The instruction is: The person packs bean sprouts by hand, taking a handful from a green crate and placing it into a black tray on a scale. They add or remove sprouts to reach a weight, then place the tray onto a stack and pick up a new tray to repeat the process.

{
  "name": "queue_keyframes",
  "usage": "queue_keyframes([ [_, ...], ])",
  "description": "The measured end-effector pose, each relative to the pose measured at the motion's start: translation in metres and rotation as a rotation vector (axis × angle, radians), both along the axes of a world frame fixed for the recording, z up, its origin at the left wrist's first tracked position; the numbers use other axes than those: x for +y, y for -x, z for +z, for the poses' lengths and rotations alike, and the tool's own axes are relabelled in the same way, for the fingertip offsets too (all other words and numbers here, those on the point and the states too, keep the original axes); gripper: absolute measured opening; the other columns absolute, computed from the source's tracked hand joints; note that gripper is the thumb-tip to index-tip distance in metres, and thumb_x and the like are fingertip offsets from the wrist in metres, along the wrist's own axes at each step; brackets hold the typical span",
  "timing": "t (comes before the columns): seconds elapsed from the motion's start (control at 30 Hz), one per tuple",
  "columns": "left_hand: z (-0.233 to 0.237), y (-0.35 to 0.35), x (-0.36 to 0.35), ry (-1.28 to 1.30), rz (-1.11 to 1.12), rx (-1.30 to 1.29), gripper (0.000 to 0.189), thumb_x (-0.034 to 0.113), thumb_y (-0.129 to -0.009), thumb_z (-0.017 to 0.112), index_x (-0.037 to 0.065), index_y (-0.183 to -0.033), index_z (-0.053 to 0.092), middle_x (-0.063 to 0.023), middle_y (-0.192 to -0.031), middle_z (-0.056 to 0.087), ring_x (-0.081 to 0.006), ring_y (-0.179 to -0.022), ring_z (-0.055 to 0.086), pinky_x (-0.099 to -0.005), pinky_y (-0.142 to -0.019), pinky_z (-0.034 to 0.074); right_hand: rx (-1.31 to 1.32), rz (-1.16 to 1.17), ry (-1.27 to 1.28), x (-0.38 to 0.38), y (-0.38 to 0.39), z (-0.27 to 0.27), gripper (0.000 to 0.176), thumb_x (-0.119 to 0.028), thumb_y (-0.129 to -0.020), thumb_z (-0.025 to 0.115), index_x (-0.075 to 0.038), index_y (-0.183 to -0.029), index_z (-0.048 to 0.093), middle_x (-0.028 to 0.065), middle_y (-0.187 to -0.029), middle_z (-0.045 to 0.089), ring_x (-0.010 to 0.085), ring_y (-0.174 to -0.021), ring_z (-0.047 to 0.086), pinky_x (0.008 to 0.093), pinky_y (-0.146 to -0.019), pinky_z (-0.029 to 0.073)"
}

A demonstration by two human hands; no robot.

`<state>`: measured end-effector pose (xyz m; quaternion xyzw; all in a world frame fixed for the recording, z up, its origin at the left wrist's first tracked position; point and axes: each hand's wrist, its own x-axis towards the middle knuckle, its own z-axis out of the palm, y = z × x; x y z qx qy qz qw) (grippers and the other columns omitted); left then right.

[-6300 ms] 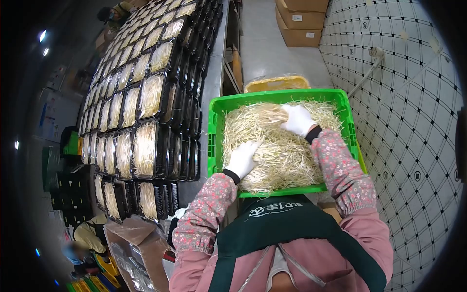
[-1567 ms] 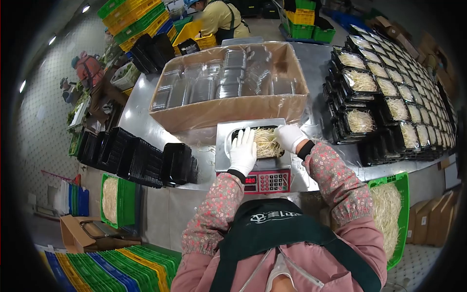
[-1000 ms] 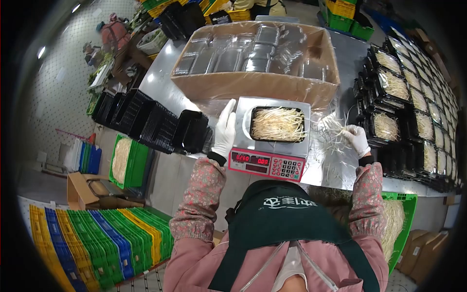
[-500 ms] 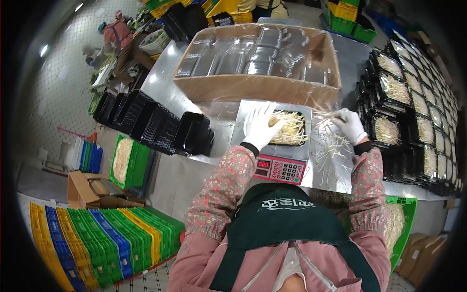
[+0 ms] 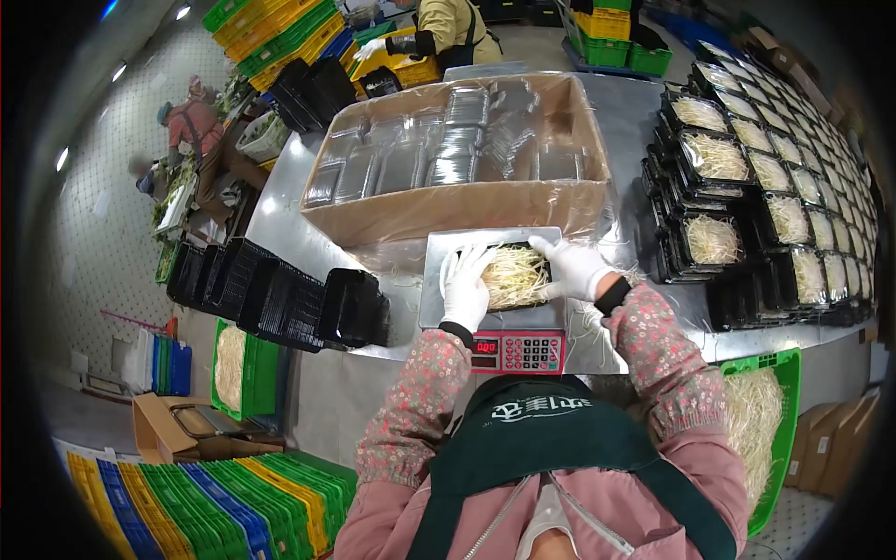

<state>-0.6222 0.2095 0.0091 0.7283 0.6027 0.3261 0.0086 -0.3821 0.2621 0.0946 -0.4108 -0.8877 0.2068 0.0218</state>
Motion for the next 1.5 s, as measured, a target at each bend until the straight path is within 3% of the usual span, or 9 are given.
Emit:
queue_keyframes([
  [0.13, -0.008, -0.002, 0.005, -0.034, 0.033, 0.097, 0.044, 0.001, -0.076, 0.055, 0.016, -0.115, 0.068, -0.0050, -0.136, 0.058, -0.0264, -0.128, 0.049, -0.0429, -0.112, 0.030, -0.091, 0.010, -0.134, 0.004, 0.021, -0.034, 0.021, -0.029, -0.079, 0.071, -0.010, -0.089, 0.071, 0.0139, -0.084, 0.070, 0.0351, -0.082, 0.068, 0.0447, -0.074, 0.053],
  [0.37, -0.003, 0.004, 0.003, 0.024, -0.035, 0.050, 0.049, -0.002, -0.077, 0.053, 0.014, -0.120, 0.067, -0.0088, -0.136, 0.057, -0.0274, -0.130, 0.047, -0.0428, -0.112, 0.030, 0.243, -0.068, -0.176, 0.012, -0.038, -0.002, 0.013, -0.020, -0.081, 0.068, -0.007, -0.079, 0.069, 0.0174, -0.076, 0.067, 0.0368, -0.075, 0.066, 0.0445, -0.069, 0.053],
  [0.63, 0.056, 0.072, -0.029, 0.136, -0.078, -0.995, 0.058, -0.006, -0.086, 0.040, -0.007, -0.144, 0.039, -0.0190, -0.149, 0.043, -0.0256, -0.141, 0.039, -0.0347, -0.118, 0.026, 0.474, -0.493, 0.103, 0.009, -0.148, -0.058, 0.016, -0.015, -0.081, 0.075, 0.000, -0.085, 0.070, 0.0140, -0.073, 0.067, 0.0250, -0.063, 0.065, 0.0332, -0.061, 0.050],
  [0.7, 0.064, 0.089, -0.037, 0.154, -0.043, -1.022, 0.057, -0.001, -0.090, 0.041, -0.006, -0.146, 0.035, -0.0195, -0.149, 0.043, -0.0249, -0.140, 0.040, -0.0338, -0.117, 0.028, -0.024, -0.436, 0.109, 0.008, -0.165, -0.069, 0.039, -0.022, -0.075, 0.081, -0.003, -0.107, 0.070, 0.0150, -0.096, 0.072, 0.0311, -0.091, 0.068, 0.0361, -0.081, 0.053],
  [0.8, 0.061, 0.084, -0.027, 0.166, -0.097, -1.205, 0.053, 0.006, -0.096, 0.045, -0.006, -0.146, 0.036, -0.0160, -0.147, 0.045, -0.0210, -0.136, 0.043, -0.0312, -0.114, 0.032, 0.050, -0.332, 0.092, 0.007, -0.151, -0.074, 0.080, -0.026, -0.072, 0.084, -0.006, -0.140, 0.048, 0.0199, -0.129, 0.059, 0.0333, -0.120, 0.057, 0.0361, -0.099, 0.047],
  [0.97, 0.033, -0.006, 0.019, 0.191, -0.174, -0.426, 0.056, 0.022, -0.098, 0.052, -0.001, -0.147, 0.036, -0.0198, -0.149, 0.041, -0.0323, -0.141, 0.034, -0.0420, -0.116, 0.027, 0.417, -0.118, 0.043, 0.001, -0.026, -0.016, 0.093, -0.026, -0.069, 0.084, -0.006, -0.147, 0.038, 0.0222, -0.134, 0.054, 0.0346, -0.120, 0.055, 0.0367, -0.101, 0.045],
  [1.17, 0.001, -0.044, 0.004, 0.182, -0.176, 0.290, 0.064, 0.041, -0.093, 0.053, 0.003, -0.144, 0.042, -0.0223, -0.153, 0.032, -0.0410, -0.143, 0.025, -0.0583, -0.114, 0.018, 0.146, -0.075, -0.228, 0.008, 0.007, -0.047, 0.011, -0.017, -0.080, 0.067, -0.009, -0.087, 0.070, 0.0167, -0.080, 0.067, 0.0359, -0.079, 0.066, 0.0446, -0.074, 0.053],
  [1.4, 0.064, 0.016, -0.009, 0.199, -0.304, -0.551, 0.067, 0.013, -0.094, 0.059, 0.002, -0.152, 0.028, -0.0176, -0.157, 0.031, -0.0280, -0.146, 0.027, -0.0374, -0.119, 0.020, 0.594, -0.279, 0.101, 0.017, -0.053, 0.016, 0.017, -0.015, -0.082, 0.075, -0.002, -0.091, 0.072, 0.0104, -0.079, 0.070, 0.0192, -0.072, 0.067, 0.0316, -0.069, 0.053],
  [1.5, 0.045, 0.061, -0.020, 0.216, -0.275, -1.079, 0.060, 0.032, -0.104, 0.044, 0.000, -0.152, 0.027, -0.0140, -0.156, 0.032, -0.0212, -0.146, 0.027, -0.0343, -0.120, 0.019, 0.925, -0.299, 0.343, 0.014, -0.049, 0.036, 0.017, -0.012, -0.085, 0.075, -0.002, -0.098, 0.073, 0.0080, -0.088, 0.071, 0.0126, -0.075, 0.066, 0.0281, -0.070, 0.054],
])
